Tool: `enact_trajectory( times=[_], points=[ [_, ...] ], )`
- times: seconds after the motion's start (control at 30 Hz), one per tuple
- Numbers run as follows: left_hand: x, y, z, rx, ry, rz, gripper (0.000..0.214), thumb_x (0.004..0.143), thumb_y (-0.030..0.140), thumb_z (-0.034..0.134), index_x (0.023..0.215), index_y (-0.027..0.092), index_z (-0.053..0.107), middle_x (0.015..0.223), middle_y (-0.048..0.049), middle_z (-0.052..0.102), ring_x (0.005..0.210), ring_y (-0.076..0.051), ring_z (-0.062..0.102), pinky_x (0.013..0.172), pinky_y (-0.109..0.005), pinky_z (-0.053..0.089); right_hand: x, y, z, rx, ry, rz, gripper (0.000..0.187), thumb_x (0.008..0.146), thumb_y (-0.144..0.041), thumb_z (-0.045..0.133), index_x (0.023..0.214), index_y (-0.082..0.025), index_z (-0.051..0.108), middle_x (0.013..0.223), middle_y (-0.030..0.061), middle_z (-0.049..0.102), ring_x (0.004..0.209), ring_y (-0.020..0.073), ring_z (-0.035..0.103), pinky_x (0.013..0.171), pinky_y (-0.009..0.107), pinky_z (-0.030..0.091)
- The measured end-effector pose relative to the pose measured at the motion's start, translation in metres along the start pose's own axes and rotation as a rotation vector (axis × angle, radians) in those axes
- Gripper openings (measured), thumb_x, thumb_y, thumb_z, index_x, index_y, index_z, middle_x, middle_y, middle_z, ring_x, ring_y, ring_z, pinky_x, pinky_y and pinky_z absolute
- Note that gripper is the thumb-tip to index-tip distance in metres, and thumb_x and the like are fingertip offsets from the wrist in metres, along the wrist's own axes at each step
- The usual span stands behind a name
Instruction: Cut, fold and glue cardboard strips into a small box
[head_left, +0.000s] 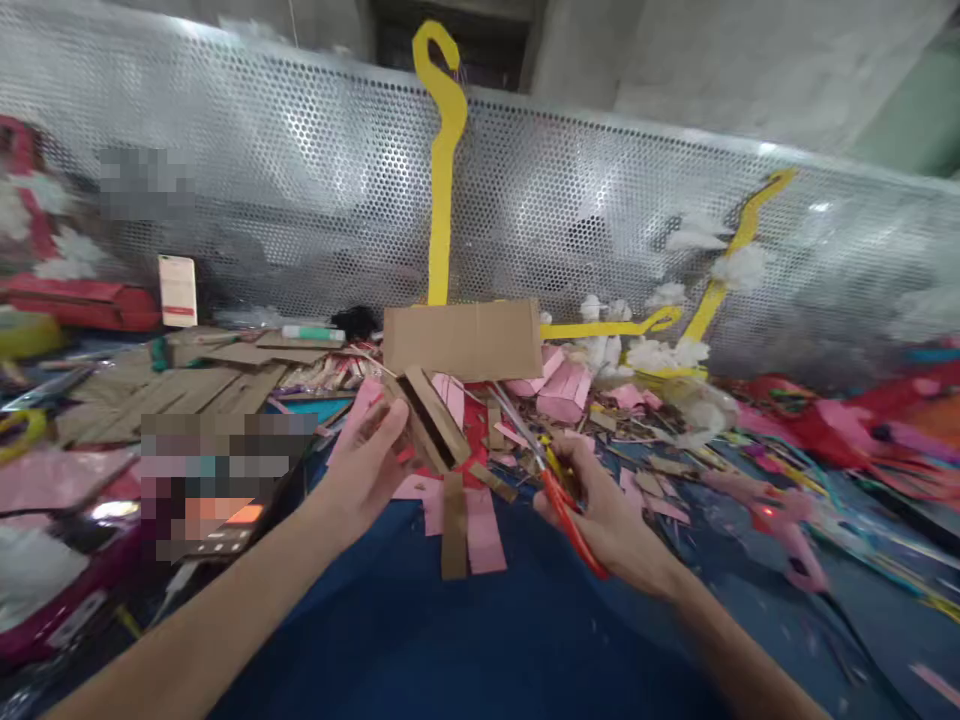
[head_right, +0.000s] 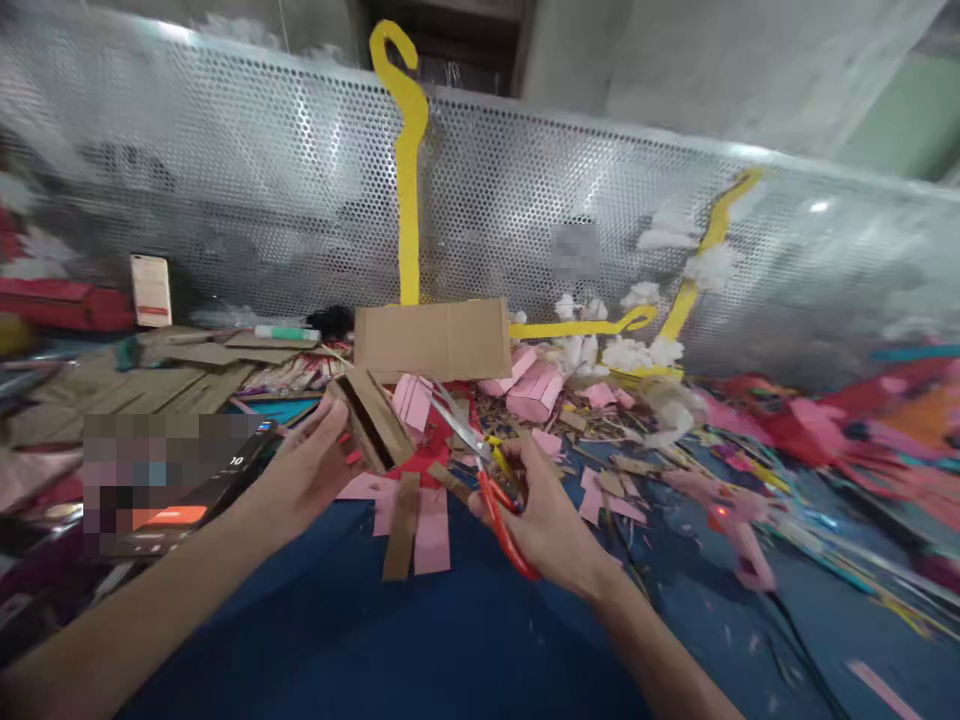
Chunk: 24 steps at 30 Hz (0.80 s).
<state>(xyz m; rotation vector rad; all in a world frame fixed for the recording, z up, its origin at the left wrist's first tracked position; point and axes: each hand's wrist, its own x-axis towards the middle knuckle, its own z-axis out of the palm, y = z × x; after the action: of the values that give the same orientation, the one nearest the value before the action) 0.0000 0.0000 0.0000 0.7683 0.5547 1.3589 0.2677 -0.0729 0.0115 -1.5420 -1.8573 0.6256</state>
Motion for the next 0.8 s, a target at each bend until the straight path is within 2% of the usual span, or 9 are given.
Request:
enact_trajectory(
  times=[0.13,0.27,0.4,0.53,0.67,0.8],
  points=[
    [-0.001,-0.003,0.001,-0.047,-0.062,0.084,0.023,0.083,0.032,0.086,0.1,0.023,0.075,0.098,-0.001,0.077,0.086,-0.016,0.071,0.075,-0.028,0.064,-0.001,0.001,0.009,-0.046,0.022,-0.047,0.048,0.09,-0.047,0.069,0.123,-0.022,0.048,0.121,0.0122,0.062,0.109,0.0314,0.062,0.092,0.044,0.051],
    [-0.005,-0.003,0.002,0.013,-0.137,0.12,0.021,0.091,0.032,0.078,0.109,0.024,0.073,0.101,-0.002,0.075,0.09,-0.015,0.071,0.078,-0.026,0.064,-0.002,0.005,0.016,-0.06,0.022,-0.15,0.038,0.095,-0.038,0.064,0.126,-0.023,0.048,0.123,0.0111,0.062,0.113,0.03,0.061,0.098,0.044,0.049],
    [-0.007,-0.004,0.003,0.036,-0.161,0.119,0.022,0.092,0.033,0.076,0.112,0.026,0.072,0.106,-0.0022,0.073,0.097,-0.017,0.071,0.081,-0.029,0.065,-0.004,0.009,0.02,-0.064,0.024,-0.175,0.038,0.093,-0.033,0.065,0.127,-0.024,0.048,0.124,0.0101,0.062,0.113,0.0285,0.062,0.098,0.042,0.05],
    [-0.008,-0.005,0.003,0.063,-0.206,0.094,0.033,0.089,0.027,0.08,0.121,0.027,0.072,0.123,-0.0046,0.073,0.108,-0.021,0.071,0.089,-0.031,0.064,-0.004,0.008,0.019,-0.074,0.041,-0.181,0.038,0.093,-0.032,0.065,0.126,-0.024,0.048,0.123,0.0103,0.062,0.112,0.0284,0.062,0.097,0.042,0.05],
    [-0.009,-0.006,0.003,0.102,-0.301,0.104,0.027,0.088,0.018,0.08,0.114,0.023,0.075,0.122,-0.0062,0.076,0.115,-0.022,0.071,0.1,-0.032,0.06,-0.005,0.004,0.015,-0.08,0.03,-0.191,0.034,0.095,-0.033,0.063,0.123,-0.023,0.048,0.118,0.0096,0.062,0.105,0.0273,0.061,0.092,0.041,0.05],
    [-0.009,-0.005,0.001,0.101,-0.328,0.118,0.022,0.089,0.018,0.078,0.111,0.022,0.075,0.121,-0.0059,0.077,0.114,-0.021,0.072,0.101,-0.03,0.059,-0.006,-0.001,0.011,-0.077,0.002,-0.191,0.022,0.095,-0.028,0.061,0.113,-0.024,0.05,0.104,0.0049,0.061,0.09,0.0228,0.059,0.081,0.037,0.049]
  ],
)
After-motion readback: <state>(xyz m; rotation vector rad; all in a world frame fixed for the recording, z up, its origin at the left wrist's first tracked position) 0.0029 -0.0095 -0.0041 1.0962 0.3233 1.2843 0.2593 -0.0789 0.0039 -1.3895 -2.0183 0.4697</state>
